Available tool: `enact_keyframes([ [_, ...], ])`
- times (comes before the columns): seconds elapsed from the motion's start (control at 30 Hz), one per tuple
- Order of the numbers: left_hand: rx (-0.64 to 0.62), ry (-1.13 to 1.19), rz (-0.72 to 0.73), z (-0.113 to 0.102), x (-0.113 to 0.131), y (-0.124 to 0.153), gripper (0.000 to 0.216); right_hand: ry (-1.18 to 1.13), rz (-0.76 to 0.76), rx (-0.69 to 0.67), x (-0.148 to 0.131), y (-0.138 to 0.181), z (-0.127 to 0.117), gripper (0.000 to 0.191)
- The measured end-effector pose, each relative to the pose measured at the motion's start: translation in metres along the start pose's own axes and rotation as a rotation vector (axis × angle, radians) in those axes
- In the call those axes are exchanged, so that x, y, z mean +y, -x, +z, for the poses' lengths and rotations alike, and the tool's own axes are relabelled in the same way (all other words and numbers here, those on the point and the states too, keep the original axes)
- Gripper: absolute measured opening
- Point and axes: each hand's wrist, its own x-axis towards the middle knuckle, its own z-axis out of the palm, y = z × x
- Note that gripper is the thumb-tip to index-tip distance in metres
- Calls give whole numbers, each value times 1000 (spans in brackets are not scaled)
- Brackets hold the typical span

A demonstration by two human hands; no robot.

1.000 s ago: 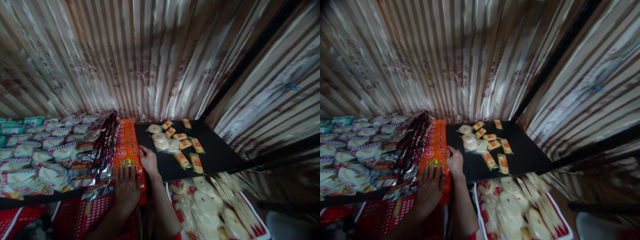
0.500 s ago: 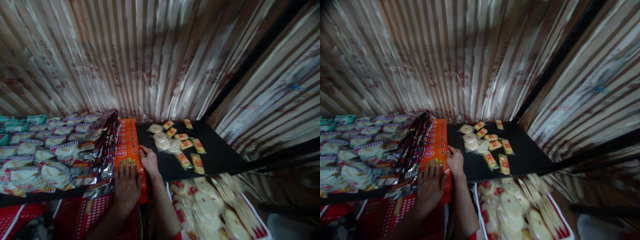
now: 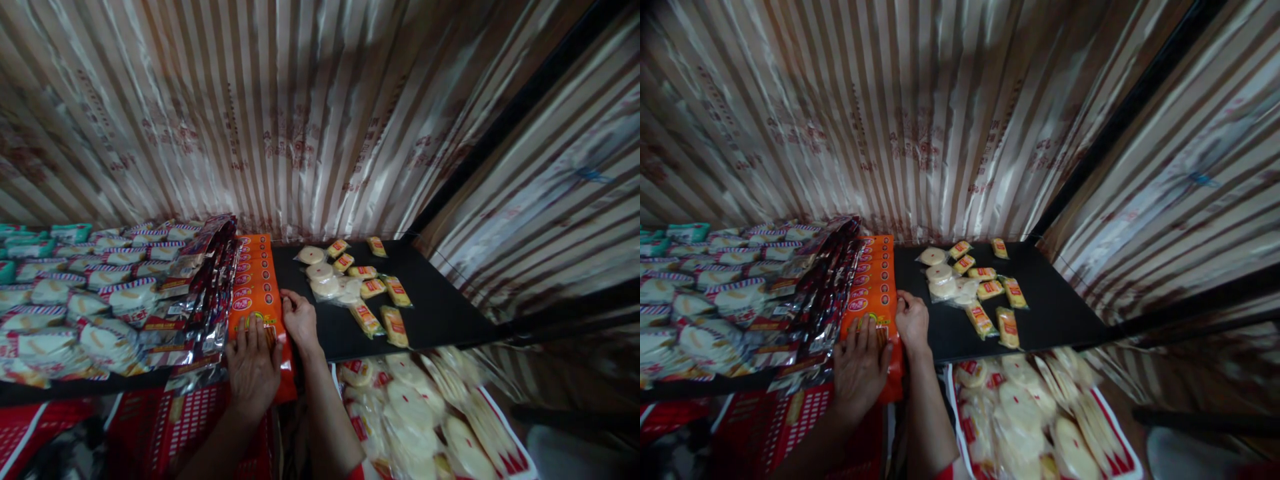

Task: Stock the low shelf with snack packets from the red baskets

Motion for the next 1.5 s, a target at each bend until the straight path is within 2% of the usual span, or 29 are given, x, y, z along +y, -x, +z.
enact_keyframes([
  [0.17, -16, 6, -11, -2, 1, 0, 52, 32, -41, 29, -6, 2, -2, 32],
  [0.4, -30, -4, -19, -4, 3, -2, 51, 9, -216, 147, -10, 6, 2, 30],
  [0.63, -103, -23, -27, -12, 3, -6, 49, -149, -164, 78, -8, 12, 2, 28],
  [0.8, -161, -3, -31, -23, 0, -15, 45, -234, -106, 155, -16, 15, -17, 31],
  [0.87, -206, 2, -24, -27, -3, -19, 44, -232, -118, 128, -23, 24, -27, 32],
  [0.97, -237, 18, 18, -31, -9, -22, 42, -129, -190, 3, -29, 50, -38, 36],
  [1.07, -231, 51, 53, -32, -15, -22, 38, 63, -311, -143, -26, 81, -38, 38],
  [1.13, -236, 59, 56, -33, -16, -22, 35, 138, -355, -193, -21, 96, -35, 40],
  [1.33, -249, 41, 50, -36, -15, -21, 38, 177, -385, -136, -16, 112, -34, 37],
  [1.5, -175, 64, 83, -45, -13, -13, 41, 180, -377, -37, -18, 125, -39, 35],
])
